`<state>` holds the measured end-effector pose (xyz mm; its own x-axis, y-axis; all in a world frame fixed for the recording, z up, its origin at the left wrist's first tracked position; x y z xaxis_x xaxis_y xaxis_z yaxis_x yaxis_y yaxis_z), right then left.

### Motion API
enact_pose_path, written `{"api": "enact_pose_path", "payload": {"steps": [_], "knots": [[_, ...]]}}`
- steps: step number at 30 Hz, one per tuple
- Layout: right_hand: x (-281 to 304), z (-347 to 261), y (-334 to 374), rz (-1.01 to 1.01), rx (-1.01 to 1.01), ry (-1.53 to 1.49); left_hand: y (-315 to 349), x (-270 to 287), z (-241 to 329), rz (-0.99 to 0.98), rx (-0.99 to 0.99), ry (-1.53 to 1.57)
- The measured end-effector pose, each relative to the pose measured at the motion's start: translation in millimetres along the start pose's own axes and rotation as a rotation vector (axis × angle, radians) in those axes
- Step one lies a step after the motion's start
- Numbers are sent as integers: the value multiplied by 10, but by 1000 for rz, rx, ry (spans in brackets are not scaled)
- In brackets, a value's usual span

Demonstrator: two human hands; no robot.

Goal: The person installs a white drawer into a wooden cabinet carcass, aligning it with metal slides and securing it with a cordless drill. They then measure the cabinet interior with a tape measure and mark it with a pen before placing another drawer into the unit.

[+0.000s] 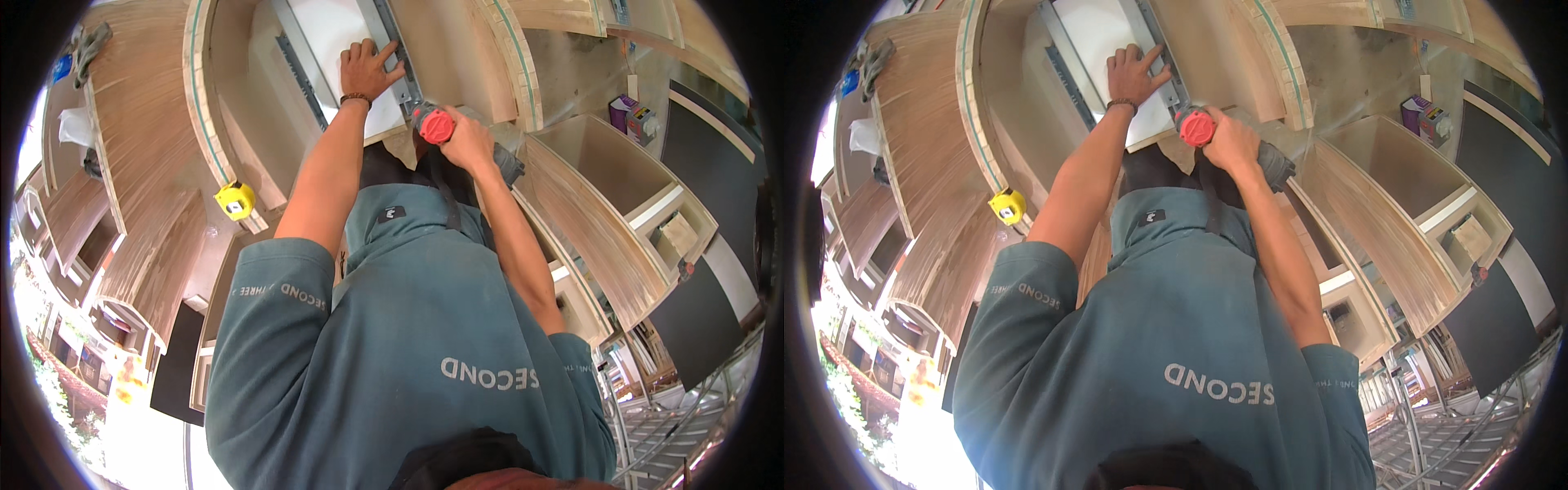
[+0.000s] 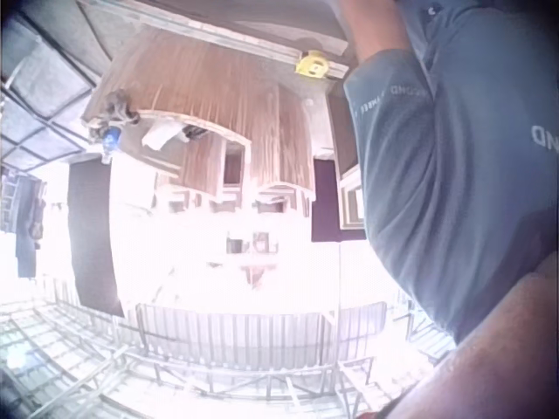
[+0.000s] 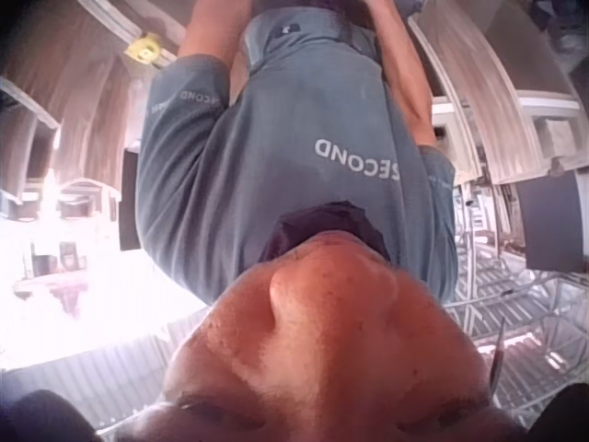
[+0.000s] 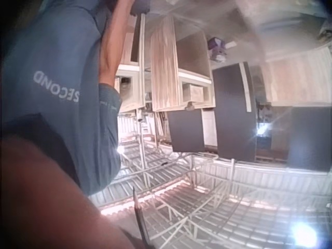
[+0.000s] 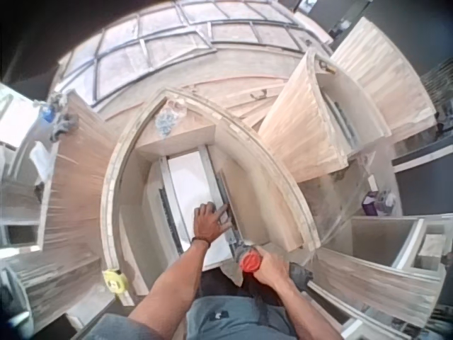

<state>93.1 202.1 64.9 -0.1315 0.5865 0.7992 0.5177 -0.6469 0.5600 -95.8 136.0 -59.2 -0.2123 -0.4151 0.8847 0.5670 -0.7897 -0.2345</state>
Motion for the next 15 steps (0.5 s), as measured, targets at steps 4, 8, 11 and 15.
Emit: {"api": "enact_pose_path", "payload": {"steps": [4,8,11,15], "knots": [[176,20,383,106,35,-171,-51,102,6,22,113,166],[324,-50,819,104,81,-344,384,241,7,-42,751,636],[278,-130,1016,109,190,-423,867,330,187,-174,1334,1472],[206,-356,1160,66,227,-498,1363,546,278,-161,1544,1747]]}}
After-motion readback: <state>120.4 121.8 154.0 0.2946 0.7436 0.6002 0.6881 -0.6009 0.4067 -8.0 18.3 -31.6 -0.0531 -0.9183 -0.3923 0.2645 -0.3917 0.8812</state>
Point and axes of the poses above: each hand's wrist, its own y-axis away from the middle knuckle, its own x-axis out of the back of the hand, z = x × y, the point moved 5 cm from there along -y, towards the middle knuckle, and after that the axes turned 6 degrees about z, right-handed, at the moved point
